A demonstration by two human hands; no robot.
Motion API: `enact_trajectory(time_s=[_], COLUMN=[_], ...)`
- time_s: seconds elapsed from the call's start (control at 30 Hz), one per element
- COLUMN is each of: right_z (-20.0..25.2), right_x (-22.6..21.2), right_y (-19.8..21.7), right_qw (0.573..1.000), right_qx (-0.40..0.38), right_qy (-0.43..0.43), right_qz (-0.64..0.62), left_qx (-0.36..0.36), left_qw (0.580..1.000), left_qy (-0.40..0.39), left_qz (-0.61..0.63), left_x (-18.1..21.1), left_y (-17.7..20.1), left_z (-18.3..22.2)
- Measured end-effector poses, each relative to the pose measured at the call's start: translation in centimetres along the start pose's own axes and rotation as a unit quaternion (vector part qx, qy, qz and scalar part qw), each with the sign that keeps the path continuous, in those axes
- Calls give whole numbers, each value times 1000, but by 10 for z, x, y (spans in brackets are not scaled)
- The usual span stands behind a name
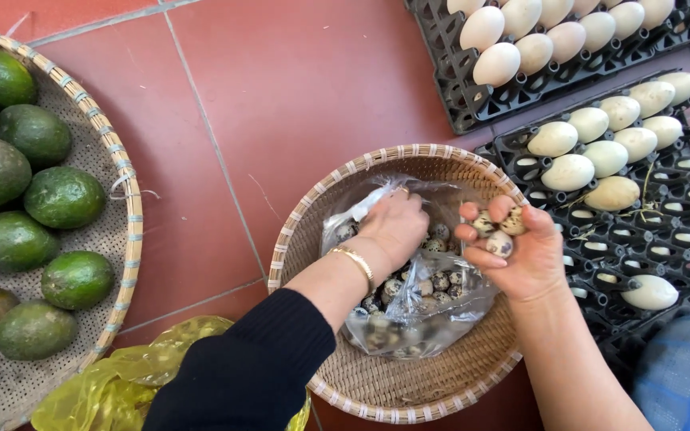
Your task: Transferring quail eggs from a large bowl into a plastic bag inside a woven basket for packing.
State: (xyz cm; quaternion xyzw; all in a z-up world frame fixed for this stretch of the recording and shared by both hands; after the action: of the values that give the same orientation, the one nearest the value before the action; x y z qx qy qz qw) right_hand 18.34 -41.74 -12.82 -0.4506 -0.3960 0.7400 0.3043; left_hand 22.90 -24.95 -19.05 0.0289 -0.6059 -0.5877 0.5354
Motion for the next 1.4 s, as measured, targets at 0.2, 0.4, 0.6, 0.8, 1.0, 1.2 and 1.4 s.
enact_trajectory(time_s=[0.2,0.4,0.6,0.8,1.0,1.2,1.4], right_z=[6,-25,-66,-68,-63,-56,-49], right_x=[-12,0,43,63,67,35,36], right_y=[-24,-62,-19,-11,-10,-34,-62], right_qw=[978,794,240,192,199,377,609], right_qx=[112,190,45,14,0,92,108], right_qy=[68,-8,-234,-252,-220,-308,-259], right_qz=[160,577,941,948,955,869,742], left_qx=[37,-58,-9,-7,8,7,9], left_qw=[986,987,737,606,595,597,602], left_qy=[-111,14,203,203,218,226,256], left_qz=[-122,152,645,769,774,770,757], left_x=[-13,-5,-35,-49,-60,-56,-55], left_y=[-37,63,73,71,67,68,67], left_z=[-41,11,53,73,79,87,98])
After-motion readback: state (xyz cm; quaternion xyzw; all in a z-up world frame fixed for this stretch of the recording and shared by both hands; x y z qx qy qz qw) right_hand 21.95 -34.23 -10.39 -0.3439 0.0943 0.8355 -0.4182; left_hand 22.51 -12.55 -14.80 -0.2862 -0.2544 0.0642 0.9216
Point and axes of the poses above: each hand's wrist, its own z-axis away from the middle knuckle, its own y-axis out of the back of the hand, x = y × z, the point moved 3 cm from there along -z, towards the middle knuckle, and after that the axes turned 4 degrees about -x, right-handed, at the moved point
